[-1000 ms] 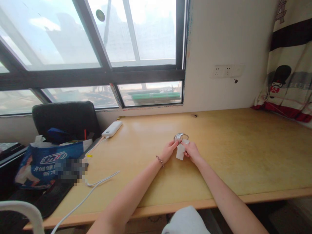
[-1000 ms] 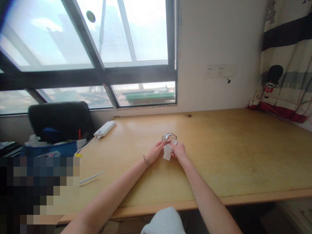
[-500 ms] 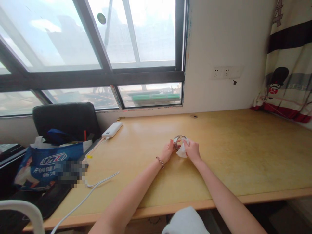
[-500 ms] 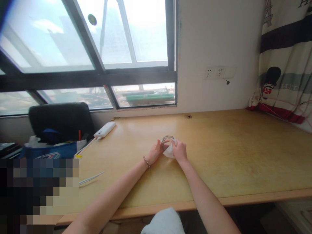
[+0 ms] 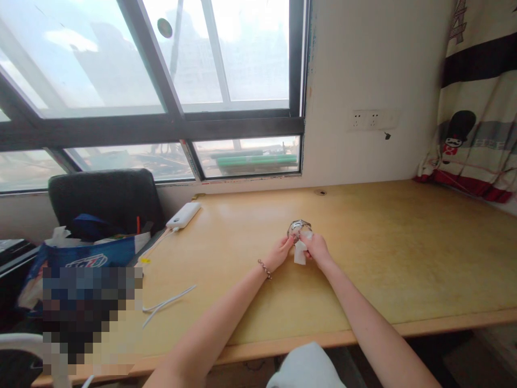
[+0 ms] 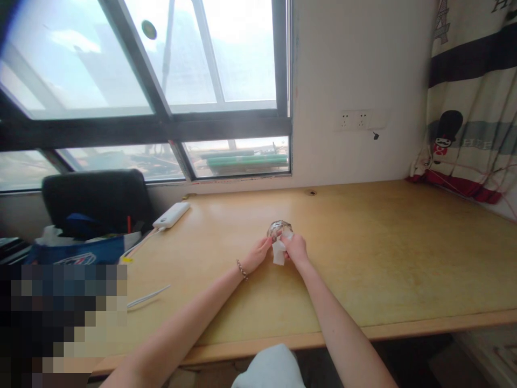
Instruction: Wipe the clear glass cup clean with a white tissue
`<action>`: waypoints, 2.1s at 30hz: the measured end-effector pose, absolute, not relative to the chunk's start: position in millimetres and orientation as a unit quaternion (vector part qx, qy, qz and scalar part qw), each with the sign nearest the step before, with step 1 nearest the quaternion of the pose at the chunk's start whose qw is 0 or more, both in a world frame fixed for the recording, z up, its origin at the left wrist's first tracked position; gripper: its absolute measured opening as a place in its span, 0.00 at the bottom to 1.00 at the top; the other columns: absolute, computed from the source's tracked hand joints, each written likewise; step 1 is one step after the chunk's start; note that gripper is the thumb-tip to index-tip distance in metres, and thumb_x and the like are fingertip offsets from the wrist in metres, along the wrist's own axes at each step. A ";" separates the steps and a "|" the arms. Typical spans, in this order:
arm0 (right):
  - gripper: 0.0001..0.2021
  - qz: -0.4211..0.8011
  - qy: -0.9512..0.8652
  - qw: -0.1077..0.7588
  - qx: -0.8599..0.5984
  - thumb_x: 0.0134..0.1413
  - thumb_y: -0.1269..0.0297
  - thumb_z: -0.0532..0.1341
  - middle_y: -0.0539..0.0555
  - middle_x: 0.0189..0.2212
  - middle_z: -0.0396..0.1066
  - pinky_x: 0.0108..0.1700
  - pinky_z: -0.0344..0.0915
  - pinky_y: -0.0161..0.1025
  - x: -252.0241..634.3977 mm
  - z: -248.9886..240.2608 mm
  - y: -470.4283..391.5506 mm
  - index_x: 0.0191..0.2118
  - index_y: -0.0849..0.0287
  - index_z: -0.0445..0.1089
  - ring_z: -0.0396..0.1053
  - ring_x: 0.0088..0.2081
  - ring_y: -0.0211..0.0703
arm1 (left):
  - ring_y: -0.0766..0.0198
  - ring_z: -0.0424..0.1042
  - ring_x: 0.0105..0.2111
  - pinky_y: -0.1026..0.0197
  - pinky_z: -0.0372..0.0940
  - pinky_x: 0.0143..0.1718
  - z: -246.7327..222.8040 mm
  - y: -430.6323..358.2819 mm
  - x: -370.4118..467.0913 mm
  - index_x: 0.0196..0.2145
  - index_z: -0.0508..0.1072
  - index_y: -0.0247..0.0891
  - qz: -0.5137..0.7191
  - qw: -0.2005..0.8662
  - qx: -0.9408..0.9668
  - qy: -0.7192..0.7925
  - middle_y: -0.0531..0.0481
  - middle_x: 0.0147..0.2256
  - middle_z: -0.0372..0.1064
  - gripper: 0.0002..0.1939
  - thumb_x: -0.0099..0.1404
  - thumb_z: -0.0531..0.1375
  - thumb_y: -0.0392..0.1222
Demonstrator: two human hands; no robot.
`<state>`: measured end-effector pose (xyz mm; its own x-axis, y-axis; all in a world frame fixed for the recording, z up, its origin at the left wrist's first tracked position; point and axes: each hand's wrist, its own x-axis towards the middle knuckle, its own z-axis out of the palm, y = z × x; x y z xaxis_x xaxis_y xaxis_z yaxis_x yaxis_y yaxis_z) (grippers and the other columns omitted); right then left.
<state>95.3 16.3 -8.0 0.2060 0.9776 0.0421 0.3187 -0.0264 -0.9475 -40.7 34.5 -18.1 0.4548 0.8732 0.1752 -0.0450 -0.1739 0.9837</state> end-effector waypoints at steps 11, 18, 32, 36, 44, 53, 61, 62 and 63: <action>0.17 0.086 -0.618 0.434 -0.650 0.54 0.55 0.48 0.54 0.19 0.68 0.26 0.53 0.33 95.6 -9.2 12.0 0.26 0.60 0.66 0.64 0.22 0.40 | 0.57 0.70 0.34 0.55 0.61 0.41 -24.7 39.0 -41.8 0.34 0.73 0.27 0.446 0.640 0.521 0.346 0.38 0.32 0.71 0.36 0.56 0.43 0.65; 0.13 0.277 -0.486 0.498 -0.663 0.48 0.57 0.51 0.51 0.14 0.63 0.20 0.51 0.32 100.8 -10.5 18.9 0.21 0.59 0.62 0.59 0.17 0.37 | 0.60 0.67 0.39 0.60 0.60 0.43 -14.9 29.8 -35.0 0.41 0.70 0.34 0.422 0.554 0.646 0.311 0.45 0.38 0.70 0.26 0.57 0.49 0.58; 0.17 0.293 -0.530 0.457 -0.652 0.49 0.53 0.50 0.50 0.09 0.59 0.18 0.51 0.32 99.5 -8.0 16.7 0.19 0.60 0.62 0.57 0.14 0.36 | 0.60 0.67 0.38 0.59 0.59 0.44 -18.3 37.0 -41.8 0.38 0.72 0.32 0.427 0.576 0.620 0.319 0.45 0.36 0.71 0.26 0.57 0.50 0.58; 0.17 0.087 -0.585 0.436 -0.678 0.53 0.56 0.48 0.55 0.18 0.67 0.25 0.55 0.33 102.0 -5.6 14.7 0.25 0.61 0.65 0.64 0.22 0.41 | 0.57 0.68 0.38 0.58 0.60 0.43 -20.3 38.7 -40.3 0.38 0.72 0.30 0.436 0.625 0.557 0.330 0.42 0.35 0.71 0.30 0.54 0.50 0.61; 0.11 0.154 -0.612 0.420 -0.652 0.48 0.60 0.54 0.53 0.22 0.70 0.25 0.58 0.31 96.4 -7.3 12.3 0.34 0.61 0.67 0.66 0.23 0.39 | 0.61 0.70 0.31 0.60 0.62 0.36 -22.0 38.6 -43.2 0.38 0.72 0.30 0.453 0.675 0.483 0.325 0.43 0.29 0.72 0.29 0.57 0.48 0.60; 0.24 0.216 -0.553 0.444 -0.672 0.54 0.52 0.45 0.54 0.12 0.66 0.23 0.57 0.32 93.0 -11.1 13.4 0.22 0.62 0.70 0.65 0.19 0.40 | 0.57 0.65 0.44 0.59 0.58 0.45 -3.8 26.4 -39.5 0.46 0.67 0.34 0.447 0.638 0.583 0.229 0.44 0.43 0.67 0.23 0.54 0.58 0.49; 0.17 0.199 -0.544 0.440 -0.686 0.44 0.50 0.56 0.55 0.20 0.70 0.24 0.58 0.33 95.6 -6.3 11.8 0.26 0.60 0.69 0.67 0.23 0.42 | 0.56 0.68 0.40 0.57 0.60 0.42 -4.2 28.7 -44.6 0.42 0.69 0.32 0.437 0.709 0.486 0.263 0.41 0.40 0.69 0.21 0.54 0.58 0.49; 0.16 0.162 -0.546 0.456 -0.684 0.42 0.50 0.58 0.55 0.22 0.71 0.25 0.59 0.34 96.9 -5.2 12.0 0.28 0.60 0.69 0.67 0.25 0.43 | 0.57 0.68 0.39 0.57 0.60 0.42 -5.1 29.6 -45.3 0.41 0.70 0.31 0.435 0.716 0.477 0.265 0.41 0.39 0.70 0.21 0.54 0.58 0.50; 0.17 0.137 -0.547 0.473 -0.678 0.41 0.50 0.59 0.55 0.24 0.71 0.27 0.59 0.34 97.9 -4.1 12.0 0.30 0.60 0.68 0.67 0.27 0.44 | 0.58 0.69 0.37 0.57 0.61 0.41 -5.9 30.3 -45.9 0.40 0.70 0.31 0.434 0.722 0.469 0.267 0.41 0.37 0.70 0.21 0.54 0.57 0.50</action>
